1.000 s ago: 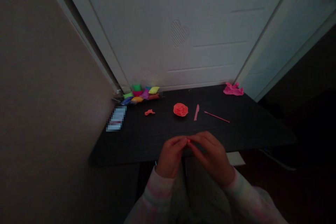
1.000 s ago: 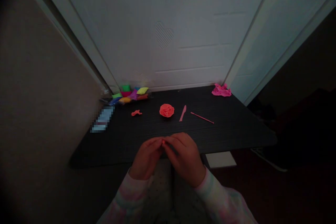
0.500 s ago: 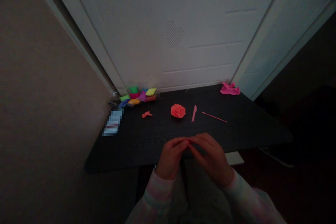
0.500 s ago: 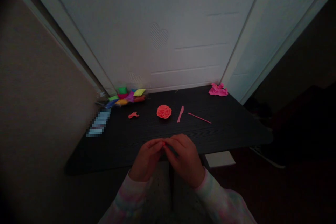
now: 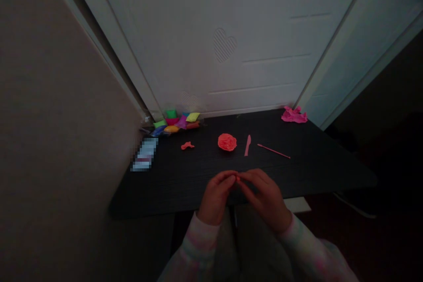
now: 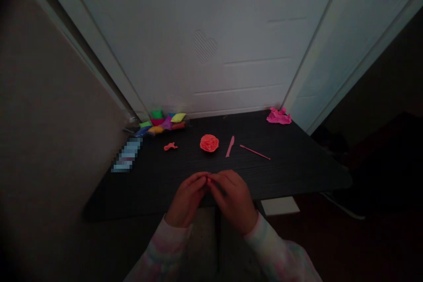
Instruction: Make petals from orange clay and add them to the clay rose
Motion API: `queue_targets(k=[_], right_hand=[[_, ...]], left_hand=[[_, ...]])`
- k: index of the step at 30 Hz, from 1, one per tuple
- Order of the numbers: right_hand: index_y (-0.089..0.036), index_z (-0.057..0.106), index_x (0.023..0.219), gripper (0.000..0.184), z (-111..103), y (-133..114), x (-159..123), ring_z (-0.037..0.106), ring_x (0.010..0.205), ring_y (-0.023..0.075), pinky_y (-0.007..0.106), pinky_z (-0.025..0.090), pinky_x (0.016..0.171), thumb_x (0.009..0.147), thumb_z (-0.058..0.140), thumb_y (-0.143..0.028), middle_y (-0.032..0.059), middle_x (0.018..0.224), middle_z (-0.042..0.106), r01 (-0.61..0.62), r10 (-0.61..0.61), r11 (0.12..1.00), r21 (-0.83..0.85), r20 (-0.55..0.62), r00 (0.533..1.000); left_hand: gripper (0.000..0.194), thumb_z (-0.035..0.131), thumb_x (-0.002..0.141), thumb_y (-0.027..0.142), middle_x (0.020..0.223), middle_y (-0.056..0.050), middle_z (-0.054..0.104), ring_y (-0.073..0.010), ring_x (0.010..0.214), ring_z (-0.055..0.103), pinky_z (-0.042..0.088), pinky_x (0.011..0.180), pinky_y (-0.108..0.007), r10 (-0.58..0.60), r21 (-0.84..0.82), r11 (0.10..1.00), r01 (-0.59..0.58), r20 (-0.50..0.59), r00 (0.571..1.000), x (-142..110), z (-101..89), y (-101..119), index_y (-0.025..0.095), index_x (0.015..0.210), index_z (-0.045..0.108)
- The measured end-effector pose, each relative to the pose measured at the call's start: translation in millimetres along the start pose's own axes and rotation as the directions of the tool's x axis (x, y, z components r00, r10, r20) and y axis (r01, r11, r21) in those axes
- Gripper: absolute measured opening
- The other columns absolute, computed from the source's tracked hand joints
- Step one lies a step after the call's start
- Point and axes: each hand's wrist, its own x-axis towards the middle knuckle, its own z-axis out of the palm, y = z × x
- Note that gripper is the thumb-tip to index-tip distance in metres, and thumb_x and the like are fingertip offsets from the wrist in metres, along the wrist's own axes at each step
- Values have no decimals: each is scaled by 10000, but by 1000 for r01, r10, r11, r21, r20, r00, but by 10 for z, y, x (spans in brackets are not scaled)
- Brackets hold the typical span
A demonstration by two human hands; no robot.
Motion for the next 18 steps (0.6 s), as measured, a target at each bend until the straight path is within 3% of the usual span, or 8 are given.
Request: queue_targets(k=[5, 9, 14, 16, 18], right_hand=[[-199, 566, 906, 109, 66, 117, -3, 570, 772, 155, 299, 472, 692, 813, 511, -187, 37, 823, 623, -46, 46, 999, 20, 10, 999], [-190, 572, 893, 101, 138, 206, 24, 589, 732, 142, 266, 492, 660, 803, 525, -184, 31, 797, 627, -61, 60, 997, 37, 19, 998], [-188, 592, 862, 92, 93, 288, 184, 584, 659, 117, 232, 491, 608, 778, 559, -169, 6, 734, 612, -152, 137, 986, 70, 184, 973], [-189, 596, 877, 109, 17, 341, 304, 582, 670, 120, 242, 485, 620, 781, 551, -164, 7, 741, 609, -152, 133, 987, 56, 258, 957], [-184, 594, 901, 132, -49, 431, 456, 583, 720, 127, 257, 480, 659, 781, 547, -158, 21, 803, 618, -119, 102, 992, 45, 281, 954]], left_hand=[[193, 652, 642, 294, 820, -48, 656, -160, 824, 582, 423, 752, -274, 15, 152, 988, -10, -33, 999, 101, -155, 6, 156, 776, 661], [199, 604, 688, 303, 809, -57, 658, -152, 773, 590, 437, 707, -277, 37, 338, 941, -27, -25, 999, 196, -286, 87, 141, 796, 645], [233, 652, 644, 248, 787, -55, 645, -162, 730, 581, 434, 714, -313, 99, 614, 784, -98, 34, 995, 493, -362, 338, 130, 845, 639], [275, 642, 654, 246, 853, -66, 626, -176, 801, 567, 416, 772, -331, 164, 690, 707, -153, 50, 985, 693, -366, 411, 125, 900, 619], [428, 615, 683, 264, 1024, -92, 572, -185, 879, 534, 398, 809, -353, 240, 744, 638, -196, 50, 969, 909, -365, 421, 135, 1081, 527]])
